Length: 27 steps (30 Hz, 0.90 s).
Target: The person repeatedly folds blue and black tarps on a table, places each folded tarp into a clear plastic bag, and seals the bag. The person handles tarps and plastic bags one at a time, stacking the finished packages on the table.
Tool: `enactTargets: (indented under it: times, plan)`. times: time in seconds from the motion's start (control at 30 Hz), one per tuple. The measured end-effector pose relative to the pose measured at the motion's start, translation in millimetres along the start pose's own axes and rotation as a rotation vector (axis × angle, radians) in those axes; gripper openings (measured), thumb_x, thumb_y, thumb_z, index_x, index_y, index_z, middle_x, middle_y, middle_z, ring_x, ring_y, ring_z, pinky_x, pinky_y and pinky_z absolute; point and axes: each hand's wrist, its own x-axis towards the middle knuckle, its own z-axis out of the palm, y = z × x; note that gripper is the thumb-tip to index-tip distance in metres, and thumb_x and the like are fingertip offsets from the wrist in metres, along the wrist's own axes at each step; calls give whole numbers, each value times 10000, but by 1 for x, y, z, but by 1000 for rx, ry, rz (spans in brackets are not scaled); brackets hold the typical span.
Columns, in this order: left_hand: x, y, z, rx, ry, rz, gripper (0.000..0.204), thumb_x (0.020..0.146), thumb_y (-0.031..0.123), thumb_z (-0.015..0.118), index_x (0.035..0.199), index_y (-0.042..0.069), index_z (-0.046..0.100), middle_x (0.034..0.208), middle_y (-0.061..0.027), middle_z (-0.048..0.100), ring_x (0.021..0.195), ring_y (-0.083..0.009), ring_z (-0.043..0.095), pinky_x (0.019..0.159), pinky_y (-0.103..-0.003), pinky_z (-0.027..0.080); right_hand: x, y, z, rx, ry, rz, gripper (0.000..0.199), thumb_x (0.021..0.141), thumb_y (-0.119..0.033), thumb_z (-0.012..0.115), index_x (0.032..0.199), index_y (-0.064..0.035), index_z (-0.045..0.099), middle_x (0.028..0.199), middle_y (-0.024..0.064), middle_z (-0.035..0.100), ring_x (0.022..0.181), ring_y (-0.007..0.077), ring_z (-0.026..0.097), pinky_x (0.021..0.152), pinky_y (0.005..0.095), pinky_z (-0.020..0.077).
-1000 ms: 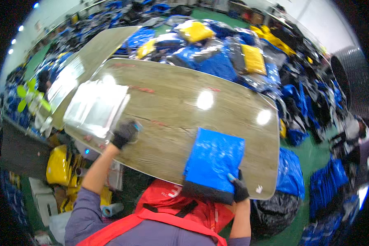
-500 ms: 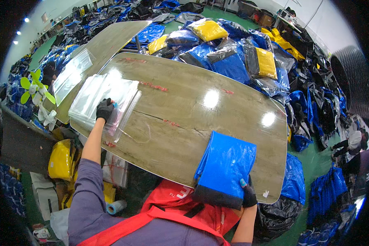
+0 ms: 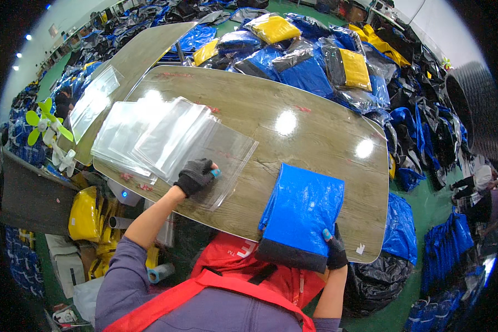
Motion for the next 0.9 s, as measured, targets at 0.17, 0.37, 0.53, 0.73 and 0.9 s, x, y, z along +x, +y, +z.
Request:
enactTargets:
  times: [0.17,0.37,0.53,0.73,0.9]
  plan:
    - [2,-77,-71,324,897,-296,188,832,209,631,949,64,661,882,-157,660,856,-357,624,765,-426,490,1,0,-3,27,11,45,787,853,-285,704,1483,-105,269,1383,188,460,1164,332,543,925,464,504]
    - [-14,-147,-76,766,409,-652,507,856,451,544,1267,156,583,1368,-158,506,1265,-353,446,1049,-505,300,2,-1,-3,-22,-8,9,789,850,-311,704,1476,-95,278,1395,182,445,1180,333,527,946,456,488]
    - [-9,-142,-73,666,568,-628,403,808,398,601,1139,174,647,1200,-116,614,1100,-344,550,932,-472,419,0,0,0,20,-34,-8,778,850,-292,701,1474,-91,281,1391,180,450,1187,328,522,950,456,482]
    - [1,-136,-100,570,448,-604,186,742,253,674,826,87,678,960,-87,664,929,-320,600,809,-459,467,-4,-3,2,27,-40,-3,778,853,-288,698,1475,-88,276,1384,181,458,1173,324,533,944,454,485]
    - [7,-89,-102,673,838,-61,154,772,112,630,915,89,682,989,-110,668,909,-319,610,833,-432,457,-6,-6,7,30,-6,-8,785,847,-288,706,1473,-85,278,1366,185,473,1153,319,548,924,449,499]
